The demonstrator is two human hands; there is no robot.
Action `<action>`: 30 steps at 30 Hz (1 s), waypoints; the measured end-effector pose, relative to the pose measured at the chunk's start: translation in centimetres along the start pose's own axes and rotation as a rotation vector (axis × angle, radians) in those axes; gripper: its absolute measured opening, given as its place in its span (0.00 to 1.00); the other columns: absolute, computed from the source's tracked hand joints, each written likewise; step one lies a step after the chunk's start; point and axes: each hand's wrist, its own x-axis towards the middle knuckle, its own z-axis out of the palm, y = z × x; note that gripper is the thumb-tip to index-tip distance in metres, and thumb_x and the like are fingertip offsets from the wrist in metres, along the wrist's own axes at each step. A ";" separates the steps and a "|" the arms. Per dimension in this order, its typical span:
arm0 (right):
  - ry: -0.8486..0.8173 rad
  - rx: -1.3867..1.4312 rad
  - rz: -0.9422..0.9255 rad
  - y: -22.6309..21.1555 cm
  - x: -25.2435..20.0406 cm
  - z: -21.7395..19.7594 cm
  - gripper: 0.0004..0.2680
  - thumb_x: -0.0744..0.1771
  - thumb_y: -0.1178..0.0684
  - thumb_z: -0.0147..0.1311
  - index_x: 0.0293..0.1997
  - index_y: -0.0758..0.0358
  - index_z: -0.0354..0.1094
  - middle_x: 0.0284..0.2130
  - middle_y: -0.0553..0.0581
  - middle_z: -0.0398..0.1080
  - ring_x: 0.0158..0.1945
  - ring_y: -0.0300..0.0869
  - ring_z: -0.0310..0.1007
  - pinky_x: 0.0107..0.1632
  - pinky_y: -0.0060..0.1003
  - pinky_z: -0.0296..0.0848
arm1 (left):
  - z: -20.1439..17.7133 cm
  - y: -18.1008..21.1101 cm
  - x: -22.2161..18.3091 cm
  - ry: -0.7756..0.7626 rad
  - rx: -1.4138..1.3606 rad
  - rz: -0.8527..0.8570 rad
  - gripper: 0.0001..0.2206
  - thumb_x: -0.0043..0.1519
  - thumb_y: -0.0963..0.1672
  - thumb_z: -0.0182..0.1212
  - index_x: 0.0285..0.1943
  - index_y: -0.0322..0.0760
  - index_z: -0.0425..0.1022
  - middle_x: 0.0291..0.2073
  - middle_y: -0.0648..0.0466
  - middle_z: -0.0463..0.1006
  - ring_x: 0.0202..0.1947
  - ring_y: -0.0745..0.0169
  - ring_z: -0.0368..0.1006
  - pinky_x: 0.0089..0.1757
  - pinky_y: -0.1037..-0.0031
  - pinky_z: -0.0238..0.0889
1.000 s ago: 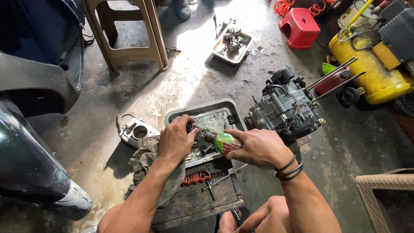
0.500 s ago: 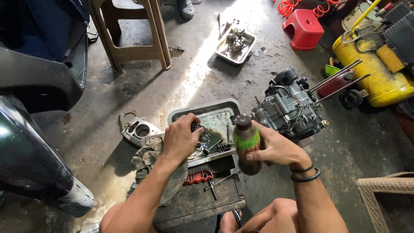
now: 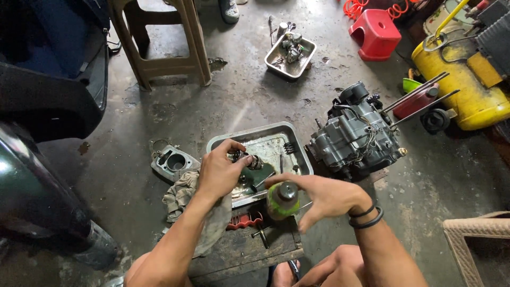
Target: Applying cleaning fluid to a motorcycle camshaft and cleaning it by hand.
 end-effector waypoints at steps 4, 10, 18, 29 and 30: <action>0.260 0.253 -0.065 3.2 2.1 -0.3 0.32 0.55 0.60 0.48 0.71 0.63 0.57 0.60 0.68 0.69 0.69 0.60 0.60 0.69 0.64 0.56 | -0.1 -0.4 0.4 0.042 0.016 0.088 0.12 0.54 0.47 0.72 0.45 0.48 0.80 0.44 0.48 0.84 0.51 0.41 0.78 0.49 0.57 0.69; 0.476 0.117 0.056 5.7 7.3 -0.6 0.32 0.67 0.22 0.28 0.72 0.52 0.59 0.69 0.68 0.57 0.72 0.66 0.52 0.69 0.70 0.50 | 0.4 -0.1 0.4 0.070 0.009 0.186 0.10 0.55 0.46 0.72 0.43 0.44 0.80 0.41 0.47 0.84 0.49 0.40 0.79 0.49 0.56 0.70; 0.645 0.085 0.024 6.2 7.3 -0.9 0.20 0.71 0.35 0.37 0.51 0.53 0.77 0.60 0.53 0.71 0.67 0.52 0.66 0.68 0.53 0.61 | 0.5 -1.5 1.6 0.115 0.096 0.197 0.11 0.56 0.47 0.71 0.45 0.46 0.78 0.40 0.49 0.82 0.48 0.42 0.79 0.47 0.55 0.70; 0.579 0.084 -0.002 10.1 9.7 -1.4 0.19 0.71 0.36 0.41 0.46 0.56 0.79 0.62 0.59 0.67 0.65 0.56 0.65 0.63 0.52 0.68 | 1.0 -1.6 2.0 0.116 0.136 0.196 0.10 0.58 0.47 0.69 0.45 0.47 0.78 0.40 0.50 0.82 0.47 0.43 0.79 0.46 0.53 0.71; 0.608 0.032 -0.040 10.9 10.0 -1.6 0.15 0.72 0.41 0.43 0.52 0.54 0.77 0.64 0.58 0.66 0.68 0.56 0.63 0.66 0.53 0.65 | 0.9 -1.3 1.9 0.116 0.130 0.191 0.10 0.58 0.47 0.69 0.45 0.48 0.78 0.40 0.51 0.82 0.46 0.44 0.80 0.46 0.54 0.71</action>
